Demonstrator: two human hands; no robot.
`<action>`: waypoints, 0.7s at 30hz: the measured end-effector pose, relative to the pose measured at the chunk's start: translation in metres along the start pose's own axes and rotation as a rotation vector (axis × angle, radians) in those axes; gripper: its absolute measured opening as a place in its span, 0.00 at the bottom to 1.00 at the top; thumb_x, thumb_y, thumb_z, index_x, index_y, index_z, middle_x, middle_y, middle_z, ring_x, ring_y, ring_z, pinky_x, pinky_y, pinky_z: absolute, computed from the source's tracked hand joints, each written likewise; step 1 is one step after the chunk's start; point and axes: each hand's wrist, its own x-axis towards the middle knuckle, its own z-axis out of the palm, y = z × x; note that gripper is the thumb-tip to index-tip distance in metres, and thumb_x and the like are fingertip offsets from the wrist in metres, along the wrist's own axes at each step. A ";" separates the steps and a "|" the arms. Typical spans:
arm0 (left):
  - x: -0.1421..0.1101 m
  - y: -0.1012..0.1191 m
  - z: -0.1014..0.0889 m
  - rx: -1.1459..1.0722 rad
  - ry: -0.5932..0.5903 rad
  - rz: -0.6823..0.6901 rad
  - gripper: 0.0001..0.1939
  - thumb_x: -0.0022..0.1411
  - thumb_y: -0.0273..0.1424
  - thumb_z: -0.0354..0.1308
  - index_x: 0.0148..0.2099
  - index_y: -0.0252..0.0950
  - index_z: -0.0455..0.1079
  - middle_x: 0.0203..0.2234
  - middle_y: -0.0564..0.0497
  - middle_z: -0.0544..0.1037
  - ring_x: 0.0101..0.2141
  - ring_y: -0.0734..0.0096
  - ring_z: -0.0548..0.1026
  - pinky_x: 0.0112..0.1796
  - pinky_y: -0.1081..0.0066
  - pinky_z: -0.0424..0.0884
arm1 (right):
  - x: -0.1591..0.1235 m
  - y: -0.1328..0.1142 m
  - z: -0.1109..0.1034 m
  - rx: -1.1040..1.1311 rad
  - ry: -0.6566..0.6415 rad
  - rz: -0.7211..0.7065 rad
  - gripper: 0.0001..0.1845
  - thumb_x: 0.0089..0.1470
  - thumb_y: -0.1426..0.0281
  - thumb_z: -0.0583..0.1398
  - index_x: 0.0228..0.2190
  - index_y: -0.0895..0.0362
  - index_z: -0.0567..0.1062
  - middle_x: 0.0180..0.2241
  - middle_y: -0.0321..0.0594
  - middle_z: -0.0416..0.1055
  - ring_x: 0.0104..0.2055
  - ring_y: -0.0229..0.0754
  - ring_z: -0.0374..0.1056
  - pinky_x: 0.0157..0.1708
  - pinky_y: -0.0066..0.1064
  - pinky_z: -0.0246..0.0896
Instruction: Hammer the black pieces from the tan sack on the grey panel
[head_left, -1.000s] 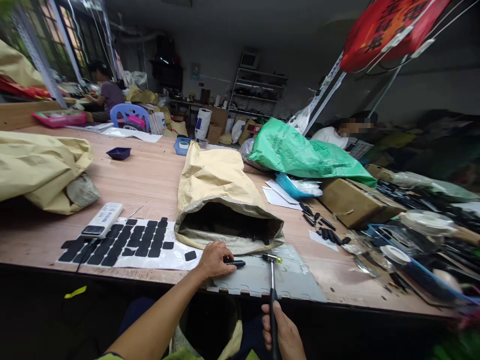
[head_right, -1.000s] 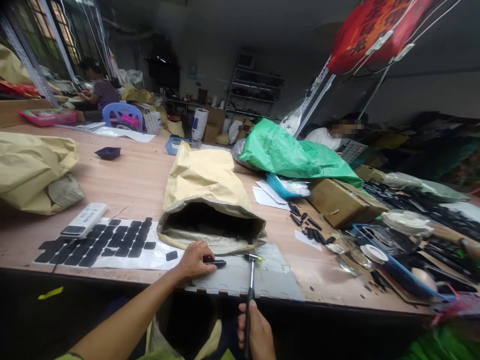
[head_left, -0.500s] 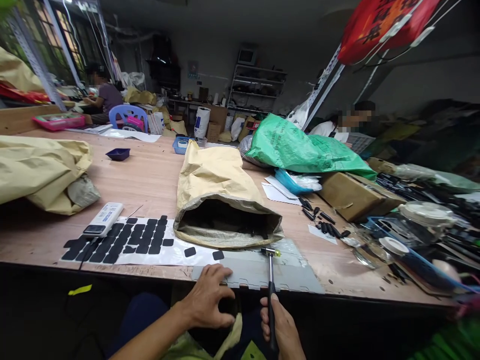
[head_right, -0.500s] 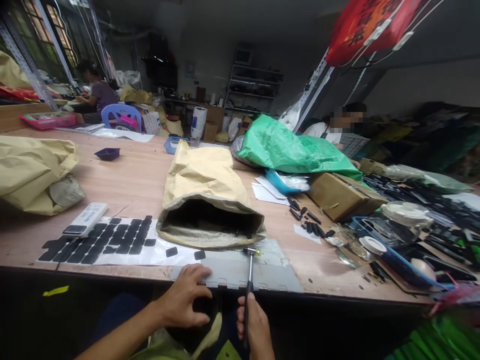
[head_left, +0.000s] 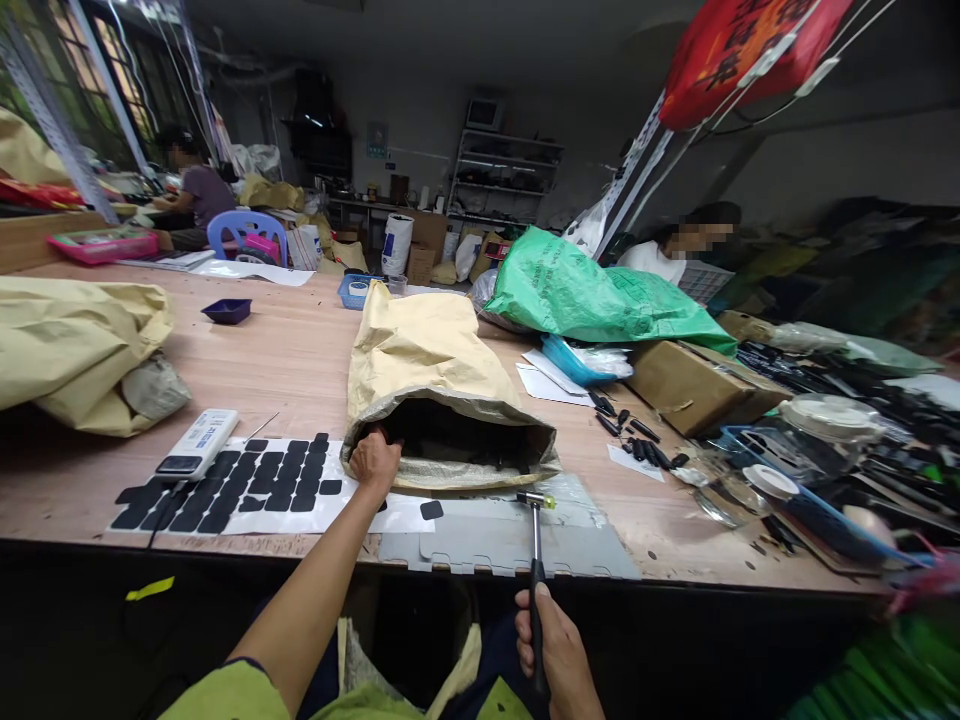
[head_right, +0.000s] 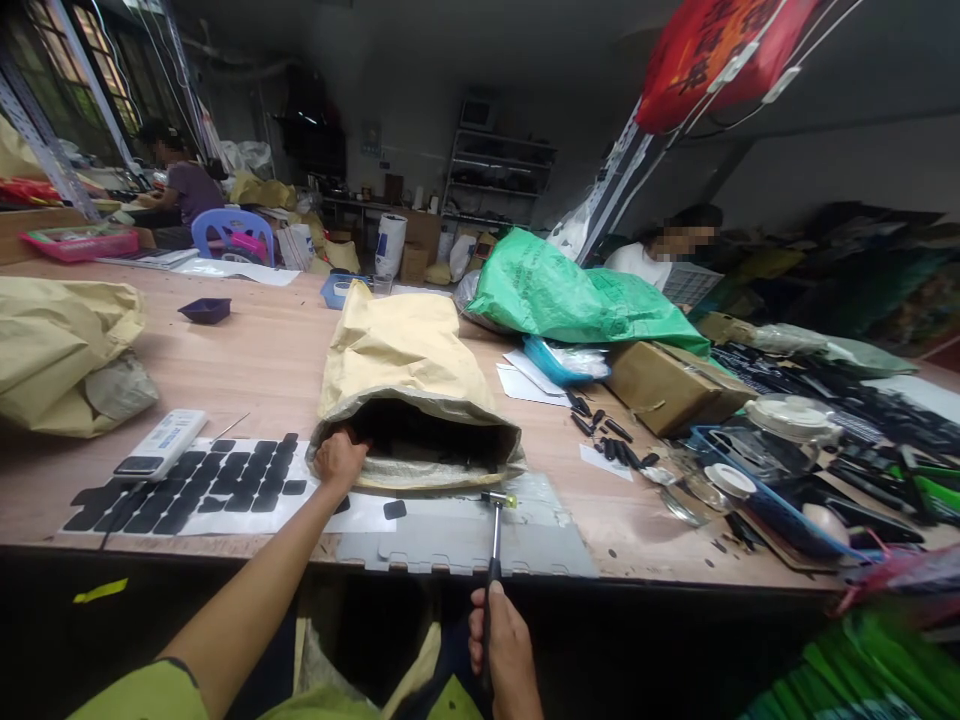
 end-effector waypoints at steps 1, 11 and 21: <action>-0.001 0.000 -0.002 -0.006 -0.010 -0.016 0.16 0.55 0.42 0.59 0.40 0.36 0.75 0.37 0.36 0.80 0.41 0.47 0.77 0.39 0.60 0.67 | 0.000 0.000 0.000 -0.001 0.006 0.001 0.36 0.37 0.36 0.60 0.29 0.56 0.68 0.14 0.26 0.59 0.13 0.30 0.53 0.11 0.23 0.45; -0.074 -0.007 -0.001 -0.279 -0.135 0.517 0.05 0.54 0.30 0.58 0.37 0.39 0.69 0.31 0.54 0.77 0.33 0.69 0.73 0.35 0.71 0.65 | -0.002 0.001 0.004 0.026 0.004 -0.034 0.35 0.40 0.36 0.59 0.29 0.57 0.67 0.14 0.25 0.59 0.12 0.29 0.52 0.11 0.22 0.44; -0.073 -0.003 0.047 -0.136 -0.361 0.791 0.10 0.55 0.32 0.62 0.41 0.41 0.75 0.33 0.52 0.75 0.39 0.64 0.68 0.43 0.66 0.62 | 0.000 0.000 0.004 -0.011 0.006 -0.050 0.35 0.40 0.36 0.58 0.28 0.57 0.68 0.14 0.25 0.58 0.11 0.30 0.52 0.10 0.22 0.46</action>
